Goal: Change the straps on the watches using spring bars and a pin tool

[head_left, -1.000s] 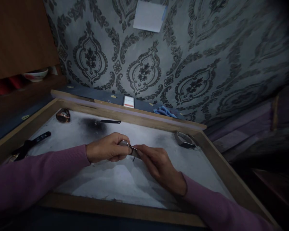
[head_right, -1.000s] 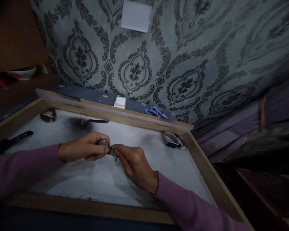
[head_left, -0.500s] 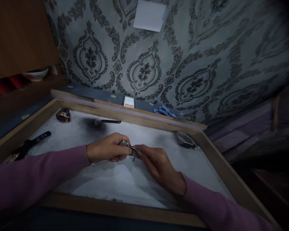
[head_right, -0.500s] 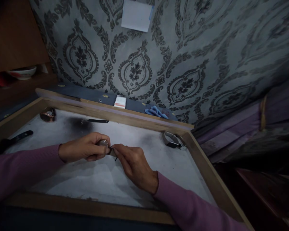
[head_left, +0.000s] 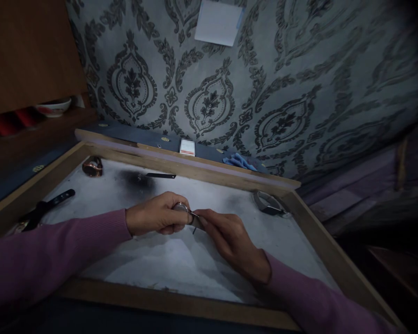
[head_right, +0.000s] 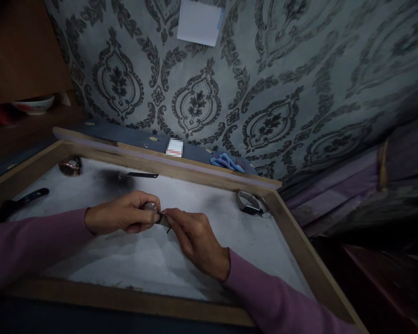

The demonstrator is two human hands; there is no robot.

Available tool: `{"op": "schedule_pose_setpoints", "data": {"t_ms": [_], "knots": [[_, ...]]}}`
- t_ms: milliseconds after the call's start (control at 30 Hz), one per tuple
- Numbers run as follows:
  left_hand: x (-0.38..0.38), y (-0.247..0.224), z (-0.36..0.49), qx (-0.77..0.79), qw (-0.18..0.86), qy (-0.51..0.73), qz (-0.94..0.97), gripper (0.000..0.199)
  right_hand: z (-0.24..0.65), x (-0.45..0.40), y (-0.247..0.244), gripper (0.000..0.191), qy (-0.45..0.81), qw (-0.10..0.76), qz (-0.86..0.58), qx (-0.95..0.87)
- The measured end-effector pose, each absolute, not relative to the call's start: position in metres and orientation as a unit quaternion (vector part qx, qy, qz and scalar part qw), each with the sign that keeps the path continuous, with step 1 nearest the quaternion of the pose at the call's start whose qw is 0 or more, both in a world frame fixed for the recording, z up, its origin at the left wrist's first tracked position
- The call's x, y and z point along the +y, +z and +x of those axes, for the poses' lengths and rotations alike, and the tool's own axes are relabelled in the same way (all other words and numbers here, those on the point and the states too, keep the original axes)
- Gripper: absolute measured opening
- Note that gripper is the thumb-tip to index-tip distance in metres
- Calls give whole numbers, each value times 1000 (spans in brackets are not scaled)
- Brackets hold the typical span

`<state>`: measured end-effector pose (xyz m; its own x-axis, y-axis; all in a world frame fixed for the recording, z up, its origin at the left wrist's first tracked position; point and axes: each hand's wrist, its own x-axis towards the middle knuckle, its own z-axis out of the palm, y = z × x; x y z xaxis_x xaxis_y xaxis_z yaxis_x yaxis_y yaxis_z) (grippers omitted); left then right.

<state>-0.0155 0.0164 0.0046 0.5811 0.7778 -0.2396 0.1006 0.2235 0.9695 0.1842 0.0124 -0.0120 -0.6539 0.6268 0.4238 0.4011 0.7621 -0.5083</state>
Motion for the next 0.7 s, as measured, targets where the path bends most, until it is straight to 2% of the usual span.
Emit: {"op": "schedule_pose_setpoints", "data": {"t_ms": [700], "knots": [[17, -1, -16, 374, 684, 257, 570, 12, 185, 13, -13, 23, 197, 292, -299, -887]]}}
